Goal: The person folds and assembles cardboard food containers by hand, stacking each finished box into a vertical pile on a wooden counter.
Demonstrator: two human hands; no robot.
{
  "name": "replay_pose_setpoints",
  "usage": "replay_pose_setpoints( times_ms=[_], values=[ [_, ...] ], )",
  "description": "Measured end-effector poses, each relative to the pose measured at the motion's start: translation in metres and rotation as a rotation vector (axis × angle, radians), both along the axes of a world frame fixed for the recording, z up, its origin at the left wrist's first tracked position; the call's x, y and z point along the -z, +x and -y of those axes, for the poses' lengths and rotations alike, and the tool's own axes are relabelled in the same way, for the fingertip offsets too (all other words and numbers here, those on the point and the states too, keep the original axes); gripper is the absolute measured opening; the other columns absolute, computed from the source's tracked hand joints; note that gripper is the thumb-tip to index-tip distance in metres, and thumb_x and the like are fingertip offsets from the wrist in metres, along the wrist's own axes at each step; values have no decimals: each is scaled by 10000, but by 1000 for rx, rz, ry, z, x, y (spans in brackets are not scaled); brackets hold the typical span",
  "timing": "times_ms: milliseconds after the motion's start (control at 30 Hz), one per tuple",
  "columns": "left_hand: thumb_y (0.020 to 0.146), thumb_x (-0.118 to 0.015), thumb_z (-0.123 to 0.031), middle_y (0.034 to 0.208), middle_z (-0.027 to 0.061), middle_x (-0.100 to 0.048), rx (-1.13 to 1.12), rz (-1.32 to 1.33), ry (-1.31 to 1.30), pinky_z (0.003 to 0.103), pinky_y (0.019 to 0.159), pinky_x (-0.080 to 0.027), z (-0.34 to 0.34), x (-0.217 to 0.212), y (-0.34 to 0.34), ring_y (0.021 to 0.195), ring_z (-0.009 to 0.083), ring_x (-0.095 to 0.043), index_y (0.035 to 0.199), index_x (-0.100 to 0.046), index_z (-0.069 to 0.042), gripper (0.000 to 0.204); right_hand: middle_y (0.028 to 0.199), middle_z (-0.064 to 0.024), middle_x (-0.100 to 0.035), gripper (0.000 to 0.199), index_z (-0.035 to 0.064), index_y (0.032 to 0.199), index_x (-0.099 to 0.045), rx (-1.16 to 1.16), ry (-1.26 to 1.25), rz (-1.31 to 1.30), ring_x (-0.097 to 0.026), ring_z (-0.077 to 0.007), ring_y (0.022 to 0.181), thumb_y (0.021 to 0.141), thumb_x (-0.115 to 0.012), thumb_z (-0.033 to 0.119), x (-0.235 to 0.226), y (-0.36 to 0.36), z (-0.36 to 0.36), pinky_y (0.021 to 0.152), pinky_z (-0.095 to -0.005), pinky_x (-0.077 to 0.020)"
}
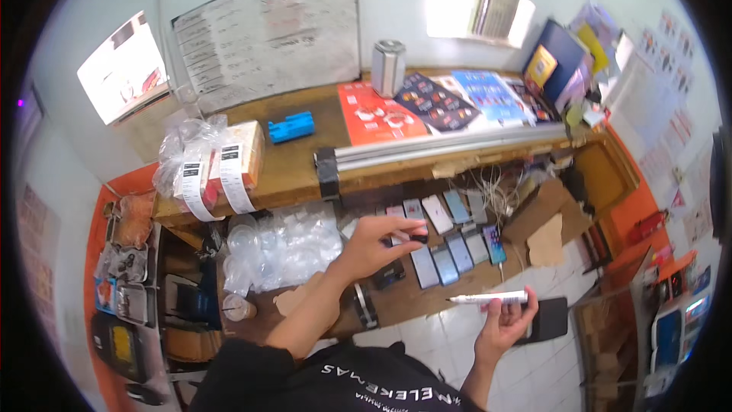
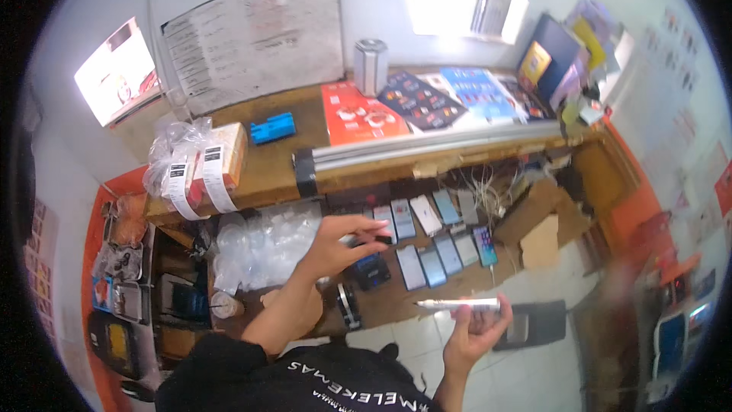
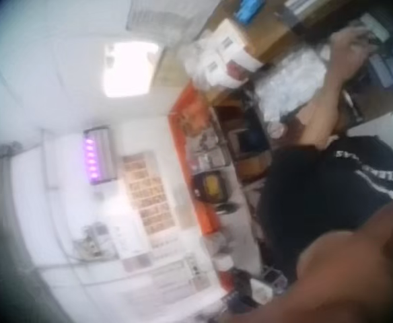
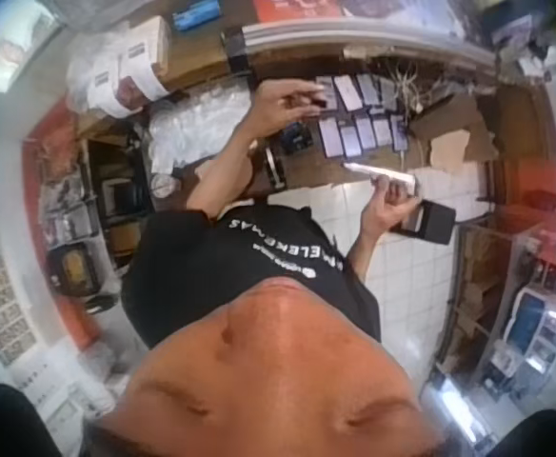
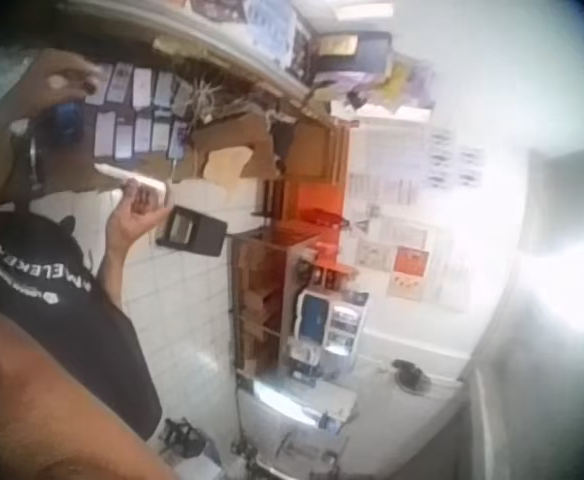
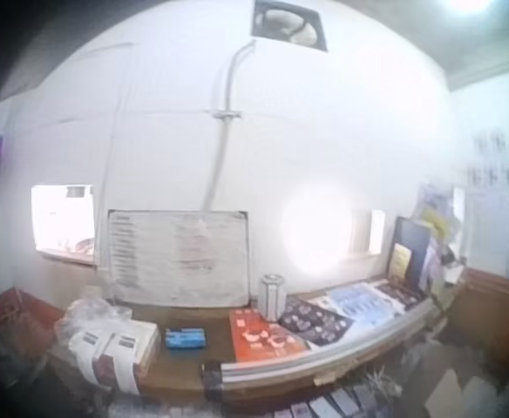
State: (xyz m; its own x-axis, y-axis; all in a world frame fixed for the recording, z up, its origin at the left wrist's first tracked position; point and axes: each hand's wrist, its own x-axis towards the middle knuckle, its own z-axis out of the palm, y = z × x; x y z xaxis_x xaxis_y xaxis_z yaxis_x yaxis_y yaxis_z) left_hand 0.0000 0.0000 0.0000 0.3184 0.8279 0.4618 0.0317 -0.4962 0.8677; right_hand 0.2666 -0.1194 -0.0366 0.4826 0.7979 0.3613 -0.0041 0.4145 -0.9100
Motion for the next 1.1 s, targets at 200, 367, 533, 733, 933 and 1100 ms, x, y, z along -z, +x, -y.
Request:
replay_pose_setpoints(
  times_ms=[200, 367, 533, 733, 933, 1100],
  values=[
    [815, -809, 154, 1115, 161, -741, -205, 202, -63, 314, 872, -639, 104, 39, 51, 1045, 210, -727, 1031, -749, 16, 263, 1136, -180, -687, 765, 85, 1597, -206, -164, 21, -77, -689, -189, 1011, 1007, -681, -22, -14, 27, 36, 870, -290, -576],
    [814, -800, 170, 1113, 169, -720, -216, 179, -26, 306, 870, -652, 130, 33, 75, 1044, 215, -724, 1031, -727, 27, 271, 1103, -213, -696, 741, 103, 1522, -206, -253, 102, -127, -693, -194, 971, 995, -717, 2, -23, 35, 38, 829, -283, -580],
    [814, -802, 173, 1118, 171, -715, -198, 161, 5, 306, 861, -653, 155, 34, 103, 1035, 218, -736, 1027, -725, 31, 267, 1102, -235, -697, 665, 97, 1447, -247, -190, 234, -57, -689, -194, 943, 994, -727, 19, -32, 50, 48, 805, -291, -584],
    [795, -857, 85, 1043, 122, -766, -203, 86, 59, 292, 817, -636, 162, 27, 138, 950, 188, -764, 995, -758, -19, 247, 1097, -234, -698, 662, 102, 1441, -252, -208, 237, -47, -688, -198, 939, 990, -728, 9, -33, 77, 57, 810, -299, -581],
    [812, -834, 132, 1092, 165, -735, -102, 153, 8, 278, 825, -638, 165, 28, 164, 1010, 192, -745, 1024, -741, 16, 258, 1100, -233, -699, 657, 110, 1438, -256, -173, 214, -29, -709, -234, 997, 989, -721, -8, -31, 101, 60, 854, -324, -588],
    [824, -820, 137, 1098, 165, -730, -93, 162, 2, 297, 866, -650, 164, 32, 179, 1029, 199, -742, 1032, -738, 25, 250, 1098, -227, -699, 665, 111, 1435, -260, -191, 218, 28, -713, -247, 1032, 979, -726, -24, -31, 116, 62, 891, -347, -592]
  ],
)
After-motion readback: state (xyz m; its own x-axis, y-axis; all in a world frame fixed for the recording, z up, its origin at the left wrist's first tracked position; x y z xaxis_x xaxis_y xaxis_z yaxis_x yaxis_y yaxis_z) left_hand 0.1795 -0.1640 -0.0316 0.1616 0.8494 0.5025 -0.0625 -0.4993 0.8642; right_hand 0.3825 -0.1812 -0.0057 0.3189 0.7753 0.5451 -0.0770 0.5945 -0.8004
